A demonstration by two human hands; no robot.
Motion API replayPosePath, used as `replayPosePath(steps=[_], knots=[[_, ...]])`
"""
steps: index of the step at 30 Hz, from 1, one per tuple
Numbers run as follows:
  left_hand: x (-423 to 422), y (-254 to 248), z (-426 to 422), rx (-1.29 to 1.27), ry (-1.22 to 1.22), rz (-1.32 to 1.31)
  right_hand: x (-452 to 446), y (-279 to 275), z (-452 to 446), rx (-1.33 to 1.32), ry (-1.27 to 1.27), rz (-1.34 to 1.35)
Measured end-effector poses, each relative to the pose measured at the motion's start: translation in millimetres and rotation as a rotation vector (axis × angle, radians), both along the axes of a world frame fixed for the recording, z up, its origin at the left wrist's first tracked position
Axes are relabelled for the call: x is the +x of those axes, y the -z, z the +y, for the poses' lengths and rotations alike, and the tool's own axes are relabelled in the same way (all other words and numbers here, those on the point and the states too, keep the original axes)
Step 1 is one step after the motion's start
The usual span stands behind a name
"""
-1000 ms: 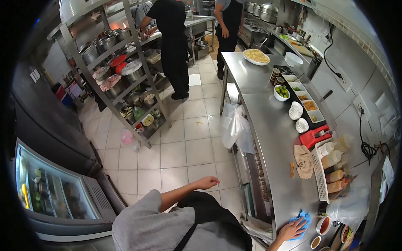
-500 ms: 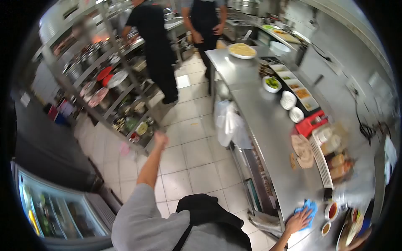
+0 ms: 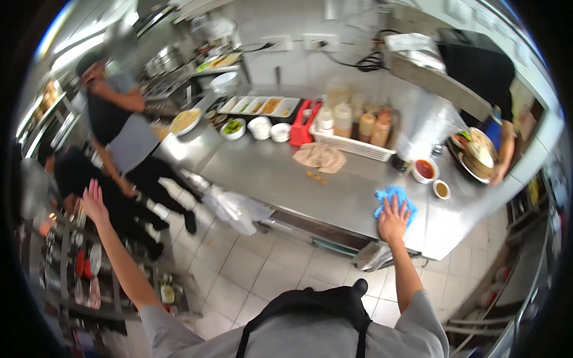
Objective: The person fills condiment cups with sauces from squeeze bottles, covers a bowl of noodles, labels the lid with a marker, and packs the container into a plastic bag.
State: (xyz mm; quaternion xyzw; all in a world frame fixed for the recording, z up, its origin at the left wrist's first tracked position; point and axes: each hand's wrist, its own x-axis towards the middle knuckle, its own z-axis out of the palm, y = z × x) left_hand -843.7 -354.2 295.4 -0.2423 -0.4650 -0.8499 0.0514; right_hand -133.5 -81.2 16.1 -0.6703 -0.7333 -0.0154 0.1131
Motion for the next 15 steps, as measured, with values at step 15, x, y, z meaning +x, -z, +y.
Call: replayPosePath(steps=[15], knots=[[354.4, 454.2, 94.0, -0.845, 1.314, -0.656, 31.4, -4.3, 4.0, 0.17, -0.191, 0.033]])
